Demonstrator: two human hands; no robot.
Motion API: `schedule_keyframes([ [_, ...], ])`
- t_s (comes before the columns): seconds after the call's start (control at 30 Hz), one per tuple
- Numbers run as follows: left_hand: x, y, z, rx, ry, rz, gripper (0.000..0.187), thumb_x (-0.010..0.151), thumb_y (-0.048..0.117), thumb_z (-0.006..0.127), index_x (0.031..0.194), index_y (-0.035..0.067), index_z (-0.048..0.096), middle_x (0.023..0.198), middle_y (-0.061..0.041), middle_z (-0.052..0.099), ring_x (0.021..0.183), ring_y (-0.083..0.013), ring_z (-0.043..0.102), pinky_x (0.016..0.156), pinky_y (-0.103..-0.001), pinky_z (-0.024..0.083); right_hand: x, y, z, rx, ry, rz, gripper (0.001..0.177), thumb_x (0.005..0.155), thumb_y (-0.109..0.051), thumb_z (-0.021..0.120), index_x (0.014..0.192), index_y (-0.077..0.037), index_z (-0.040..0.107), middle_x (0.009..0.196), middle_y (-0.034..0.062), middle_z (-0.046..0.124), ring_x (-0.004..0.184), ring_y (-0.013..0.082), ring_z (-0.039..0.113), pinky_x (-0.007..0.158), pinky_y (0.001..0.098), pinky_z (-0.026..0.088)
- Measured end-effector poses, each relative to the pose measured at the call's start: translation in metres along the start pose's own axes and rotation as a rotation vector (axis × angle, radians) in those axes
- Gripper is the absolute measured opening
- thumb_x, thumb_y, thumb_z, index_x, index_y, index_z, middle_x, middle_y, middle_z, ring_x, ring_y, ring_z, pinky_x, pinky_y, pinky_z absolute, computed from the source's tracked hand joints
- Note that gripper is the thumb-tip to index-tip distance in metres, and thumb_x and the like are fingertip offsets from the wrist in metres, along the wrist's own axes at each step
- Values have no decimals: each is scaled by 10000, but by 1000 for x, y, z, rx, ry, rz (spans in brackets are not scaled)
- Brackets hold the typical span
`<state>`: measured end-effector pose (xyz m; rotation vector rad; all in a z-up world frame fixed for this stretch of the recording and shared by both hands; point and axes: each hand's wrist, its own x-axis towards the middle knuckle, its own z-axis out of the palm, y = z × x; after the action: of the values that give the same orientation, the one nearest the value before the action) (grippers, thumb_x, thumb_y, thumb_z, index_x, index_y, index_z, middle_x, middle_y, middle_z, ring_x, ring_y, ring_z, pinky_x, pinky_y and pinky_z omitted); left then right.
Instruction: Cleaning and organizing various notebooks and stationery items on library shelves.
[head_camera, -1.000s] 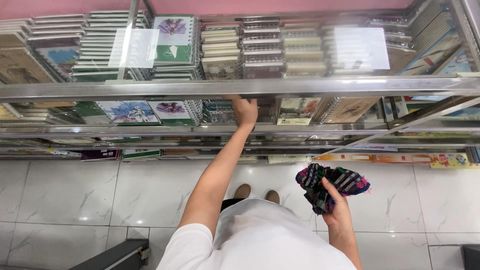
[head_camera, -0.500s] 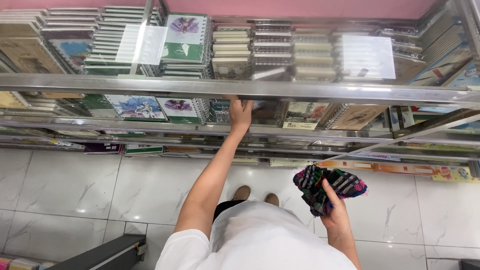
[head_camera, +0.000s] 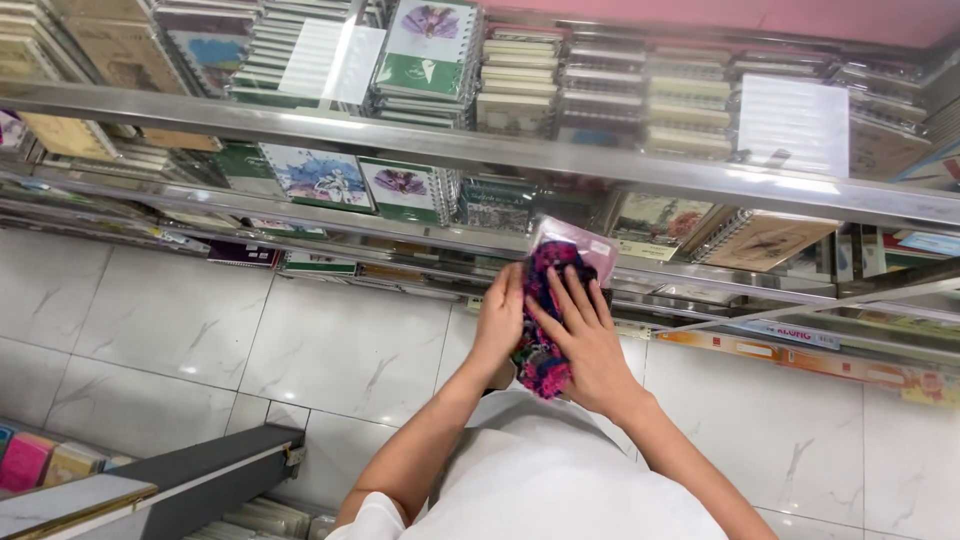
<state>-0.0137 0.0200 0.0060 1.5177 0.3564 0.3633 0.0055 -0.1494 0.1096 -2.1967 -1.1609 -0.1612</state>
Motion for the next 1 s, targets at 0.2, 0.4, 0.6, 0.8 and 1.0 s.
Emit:
schedule_keyframes([
  [0.2,-28,55,-2,104,60,-60,329,1101,312,528,1129,7,649,836,-19,641,755,-99,529,669,-268,470,36,44,11,49,21,72,846,807,-133,764,1576,-123,412,1685,250,220,1559,456,221,1253,567,211],
  [0.4,-36,57,-1,2,130,-69,253,1051,242,601,1137,8,645,823,-34,669,722,-72,557,623,-251,462,29,5,8,62,44,-27,895,758,-138,756,1572,-109,386,1663,268,229,1560,456,211,1261,575,218],
  [0.6,-24,68,-20,-205,213,80,248,1006,168,671,1190,16,603,1041,-19,721,911,-59,645,782,-223,526,-36,23,49,350,-16,124,850,842,-237,711,1595,-125,333,1552,233,427,1455,413,380,1218,531,292],
  [0.8,-20,35,-6,-326,-115,-289,287,983,210,677,1181,3,660,1000,-64,750,858,-123,709,730,-281,585,-56,100,59,1842,337,895,631,953,-491,646,1440,-99,553,1405,141,614,1267,299,601,1088,472,467],
  [1.0,-28,18,6,-374,-333,-459,314,1005,265,677,1194,16,695,1033,-48,754,911,-111,698,790,-268,575,-46,119,55,1892,343,958,575,949,-453,692,1353,-50,616,1258,135,702,1084,272,687,959,422,549],
])
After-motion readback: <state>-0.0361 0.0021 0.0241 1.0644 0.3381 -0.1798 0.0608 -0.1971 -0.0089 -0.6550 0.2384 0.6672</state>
